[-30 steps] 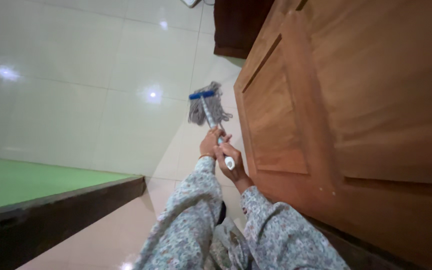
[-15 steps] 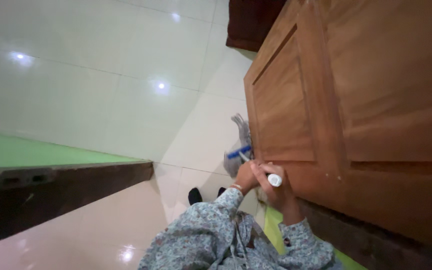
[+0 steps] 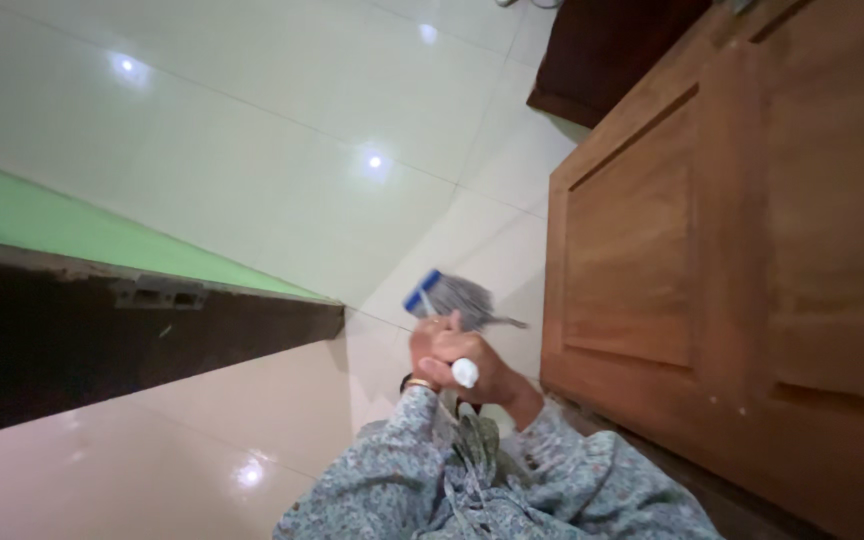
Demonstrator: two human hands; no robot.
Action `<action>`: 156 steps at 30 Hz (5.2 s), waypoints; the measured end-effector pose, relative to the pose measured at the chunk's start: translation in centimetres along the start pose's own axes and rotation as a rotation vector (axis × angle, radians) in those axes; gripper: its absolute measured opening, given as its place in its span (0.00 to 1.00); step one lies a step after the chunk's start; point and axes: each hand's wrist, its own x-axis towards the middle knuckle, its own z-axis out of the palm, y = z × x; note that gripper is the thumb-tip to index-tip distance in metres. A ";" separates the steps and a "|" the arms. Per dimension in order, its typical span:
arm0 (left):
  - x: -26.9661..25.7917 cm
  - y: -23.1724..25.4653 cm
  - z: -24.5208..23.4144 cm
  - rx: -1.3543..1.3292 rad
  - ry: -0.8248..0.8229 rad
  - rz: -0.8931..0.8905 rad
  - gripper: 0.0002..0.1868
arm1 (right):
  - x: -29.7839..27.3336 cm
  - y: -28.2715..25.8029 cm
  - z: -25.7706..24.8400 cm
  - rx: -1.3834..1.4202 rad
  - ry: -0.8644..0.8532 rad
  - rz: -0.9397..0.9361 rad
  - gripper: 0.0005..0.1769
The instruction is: The person mops a tiled floor using a mop with a blue base and white strings, moving through a doorway and around objects on the floor.
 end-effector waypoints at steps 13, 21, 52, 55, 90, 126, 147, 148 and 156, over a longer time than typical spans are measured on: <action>13.7 -14.7 6.6 -0.075 0.122 -0.151 0.13 | 8.6 14.1 2.3 -0.140 0.292 -0.040 0.12; 15.7 -10.9 14.2 -0.196 -0.288 0.062 0.15 | 5.0 14.6 0.4 -0.269 0.863 0.151 0.09; -6.2 10.6 10.6 0.021 -0.530 0.134 0.10 | -15.8 -2.6 -6.4 -0.193 0.487 0.202 0.11; -4.9 8.5 10.8 -0.069 -0.434 0.086 0.12 | -15.8 -0.1 -4.9 -0.214 0.469 0.155 0.10; -0.7 6.0 1.2 -0.217 -0.056 0.300 0.09 | -6.6 1.6 -3.5 -0.071 0.045 -0.144 0.11; 10.4 3.0 18.4 -0.204 -0.448 0.186 0.10 | -5.2 12.3 -9.0 -0.399 0.734 0.198 0.08; 0.7 12.5 10.4 -0.267 -0.127 0.281 0.11 | -11.8 1.4 -9.4 -0.133 0.411 0.292 0.06; 1.2 11.6 9.3 -0.225 -0.117 0.315 0.14 | -10.8 1.5 -8.9 -0.129 0.358 0.259 0.06; 7.1 4.8 1.5 -0.101 0.165 0.238 0.13 | 1.2 3.3 -5.1 -0.096 0.056 -0.083 0.10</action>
